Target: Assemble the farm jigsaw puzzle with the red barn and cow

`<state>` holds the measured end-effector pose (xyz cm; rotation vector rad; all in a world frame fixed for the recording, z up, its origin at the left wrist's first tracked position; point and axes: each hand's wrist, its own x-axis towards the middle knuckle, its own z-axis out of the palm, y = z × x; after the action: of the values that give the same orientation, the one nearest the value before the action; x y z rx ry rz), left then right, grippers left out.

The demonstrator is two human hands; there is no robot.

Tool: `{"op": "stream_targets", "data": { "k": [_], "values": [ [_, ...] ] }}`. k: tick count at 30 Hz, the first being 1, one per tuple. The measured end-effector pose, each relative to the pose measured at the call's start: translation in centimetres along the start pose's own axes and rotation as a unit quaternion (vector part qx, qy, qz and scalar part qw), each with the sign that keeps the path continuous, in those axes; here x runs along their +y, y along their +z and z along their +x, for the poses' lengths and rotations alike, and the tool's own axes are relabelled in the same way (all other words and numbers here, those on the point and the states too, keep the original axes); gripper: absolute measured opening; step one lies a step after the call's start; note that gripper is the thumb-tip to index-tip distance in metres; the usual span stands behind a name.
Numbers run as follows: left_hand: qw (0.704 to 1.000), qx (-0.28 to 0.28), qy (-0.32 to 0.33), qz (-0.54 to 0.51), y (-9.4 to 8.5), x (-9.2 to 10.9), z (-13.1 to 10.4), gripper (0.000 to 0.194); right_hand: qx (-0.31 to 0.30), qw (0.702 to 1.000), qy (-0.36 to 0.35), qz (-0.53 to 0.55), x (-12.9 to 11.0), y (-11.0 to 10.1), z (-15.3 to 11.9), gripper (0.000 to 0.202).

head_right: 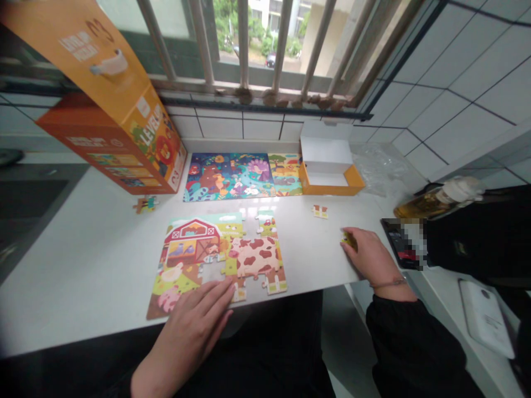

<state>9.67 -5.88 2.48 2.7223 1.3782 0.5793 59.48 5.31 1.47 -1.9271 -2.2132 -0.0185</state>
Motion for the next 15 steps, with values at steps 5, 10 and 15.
{"op": "stream_targets", "data": {
  "k": [5,10,15],
  "values": [
    [1.0,-0.007,0.003,0.016,0.2,0.1,-0.2,0.04,-0.01,0.999,-0.01,0.041,-1.9,-1.8,1.3,0.037],
    [1.0,-0.009,0.001,0.026,0.1,0.4,-0.1,0.04,0.031,0.98,-0.112,0.16,-10.2,-2.4,0.5,0.03],
    [1.0,-0.011,-0.003,0.022,-0.2,0.5,0.0,0.039,0.016,0.955,-0.138,0.261,-19.3,-1.2,-2.4,0.04]
  ]
}}
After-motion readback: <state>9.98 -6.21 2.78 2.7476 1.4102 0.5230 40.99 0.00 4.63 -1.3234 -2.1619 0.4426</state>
